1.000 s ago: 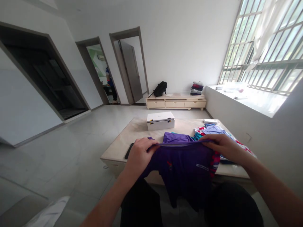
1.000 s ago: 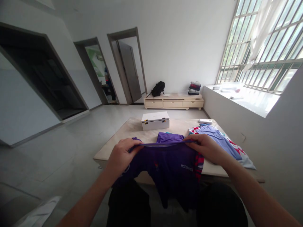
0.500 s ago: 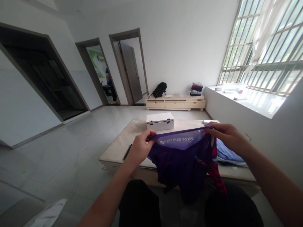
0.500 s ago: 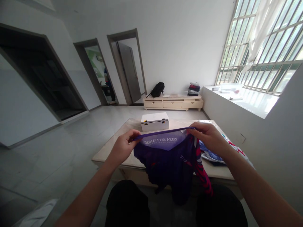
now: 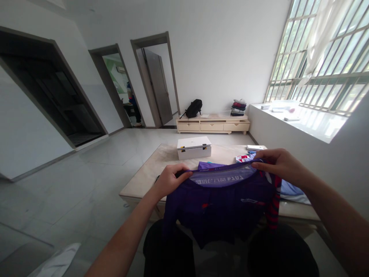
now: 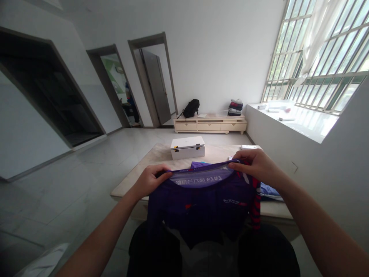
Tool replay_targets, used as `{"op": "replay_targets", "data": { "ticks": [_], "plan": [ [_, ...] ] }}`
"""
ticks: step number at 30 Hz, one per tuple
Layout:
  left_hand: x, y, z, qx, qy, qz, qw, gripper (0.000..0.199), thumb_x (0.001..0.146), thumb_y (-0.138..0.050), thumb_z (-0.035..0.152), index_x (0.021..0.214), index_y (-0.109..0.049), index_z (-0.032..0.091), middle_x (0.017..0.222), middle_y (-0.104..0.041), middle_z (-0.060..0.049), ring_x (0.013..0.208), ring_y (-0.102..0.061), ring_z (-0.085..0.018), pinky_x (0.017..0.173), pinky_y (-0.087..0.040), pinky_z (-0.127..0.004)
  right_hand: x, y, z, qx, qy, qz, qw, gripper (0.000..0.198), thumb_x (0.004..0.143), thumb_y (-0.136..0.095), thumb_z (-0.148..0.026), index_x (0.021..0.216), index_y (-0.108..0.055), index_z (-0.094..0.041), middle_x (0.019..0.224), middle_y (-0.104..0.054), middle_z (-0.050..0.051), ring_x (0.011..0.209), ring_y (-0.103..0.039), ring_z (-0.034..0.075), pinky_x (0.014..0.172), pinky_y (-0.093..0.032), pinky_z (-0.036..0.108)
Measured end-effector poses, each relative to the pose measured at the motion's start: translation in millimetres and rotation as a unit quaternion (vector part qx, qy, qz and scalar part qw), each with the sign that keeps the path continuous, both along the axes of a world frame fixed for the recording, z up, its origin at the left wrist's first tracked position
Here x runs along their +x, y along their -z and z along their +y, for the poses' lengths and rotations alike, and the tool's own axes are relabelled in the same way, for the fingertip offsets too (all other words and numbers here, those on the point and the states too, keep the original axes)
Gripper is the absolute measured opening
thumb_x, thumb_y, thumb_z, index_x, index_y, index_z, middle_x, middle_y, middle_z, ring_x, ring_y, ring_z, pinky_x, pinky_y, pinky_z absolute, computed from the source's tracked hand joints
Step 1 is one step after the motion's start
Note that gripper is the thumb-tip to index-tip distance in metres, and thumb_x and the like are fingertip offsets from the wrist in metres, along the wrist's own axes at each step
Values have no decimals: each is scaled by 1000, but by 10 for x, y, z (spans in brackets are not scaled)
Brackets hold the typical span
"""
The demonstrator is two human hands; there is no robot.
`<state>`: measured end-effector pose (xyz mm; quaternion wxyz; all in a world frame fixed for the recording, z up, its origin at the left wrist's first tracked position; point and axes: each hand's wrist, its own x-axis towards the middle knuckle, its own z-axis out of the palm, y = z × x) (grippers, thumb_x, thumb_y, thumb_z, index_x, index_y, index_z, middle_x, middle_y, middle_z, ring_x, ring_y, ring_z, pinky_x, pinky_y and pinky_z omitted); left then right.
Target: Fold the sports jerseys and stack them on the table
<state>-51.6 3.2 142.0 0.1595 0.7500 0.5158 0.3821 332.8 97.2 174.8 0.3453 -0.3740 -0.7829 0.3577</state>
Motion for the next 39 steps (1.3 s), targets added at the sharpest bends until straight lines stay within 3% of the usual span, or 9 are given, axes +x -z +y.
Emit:
{"op": "replay_targets", "data": {
  "ticks": [6, 9, 12, 15, 20, 24, 30, 34, 39],
  "plan": [
    [-139, -1, -29, -9, 68, 24, 997, 44, 75, -85, 48, 107, -76, 20, 103, -77, -3, 96, -69, -22, 87, -49, -28, 129, -83, 61, -92, -107, 11, 990, 47, 70, -88, -52, 102, -79, -18, 96, -76, 11, 86, -71, 26, 73, -61, 31],
    [-163, -22, -23, -22, 79, 18, 996, 36, 77, -84, 42, 105, -77, 21, 99, -78, -2, 92, -69, -20, 85, -49, -27, 133, -94, 69, -83, -117, 8, 990, 44, 72, -87, -52, 102, -80, -20, 98, -75, 9, 88, -70, 25, 76, -60, 31],
    [-138, -27, -1, -4, 49, 12, 999, 23, 87, -74, 42, 91, -77, 19, 83, -76, -1, 77, -67, -16, 73, -48, -25, 71, -45, 64, -28, -74, 8, 997, 38, 72, -86, -54, 89, -79, -20, 90, -74, 7, 83, -68, 22, 74, -58, 28],
    [-59, -29, 17, 35, -10, -5, 999, 35, 94, -63, 47, 80, -73, 17, 70, -69, 0, 66, -60, -14, 63, -42, -24, -16, 23, 27, 1, -6, 5, 1000, 40, 74, -83, -58, 84, -78, -19, 78, -72, 5, 71, -64, 19, 62, -52, 26],
    [110, -54, 32, 92, -71, -53, 992, 44, 98, -54, 54, 77, -67, 18, 74, -65, -1, 70, -57, -15, 66, -42, -25, -124, 97, -83, 65, 98, 3, 993, 48, 81, -71, -66, 82, -76, -19, 64, -65, 2, 55, -54, 15, 50, -41, 26],
    [287, -33, 53, 26, -111, -136, 984, 49, 92, -59, 63, 70, -63, 18, 60, -51, 2, 57, -45, -13, 53, -33, -25, -272, 214, -206, 116, 160, 6, 980, 49, 82, -68, -68, 83, -74, -20, 56, -58, 0, 49, -46, 14, 46, -33, 27],
    [823, 58, 32, -130, -3, -310, 942, 50, 84, -69, 65, 78, -66, 15, 60, -51, 4, 51, -43, -8, 48, -31, -21, -790, 416, -529, 119, 129, 9, 984, 35, 88, -67, -56, 87, -68, -22, 53, -53, -4, 49, -43, 12, 49, -30, 26],
    [1027, 87, -15, -171, 31, -349, 921, 46, 82, -73, 60, 81, -67, 15, 64, -59, 0, 58, -57, -12, 53, -46, -22, -1023, 447, -619, 60, 48, 41, 996, 37, 90, -64, -56, 83, -67, -20, 56, -58, -3, 50, -47, 13, 47, -30, 25],
    [993, 83, -106, -179, 52, -349, 918, 44, 87, -67, 59, 88, -73, 15, 78, -73, -6, 76, -71, -22, 69, -60, -34, -999, 449, -602, 71, 20, 19, 997, 39, 96, -55, -54, 82, -69, -20, 66, -65, 0, 58, -51, 14, 53, -37, 25]
  ]
}}
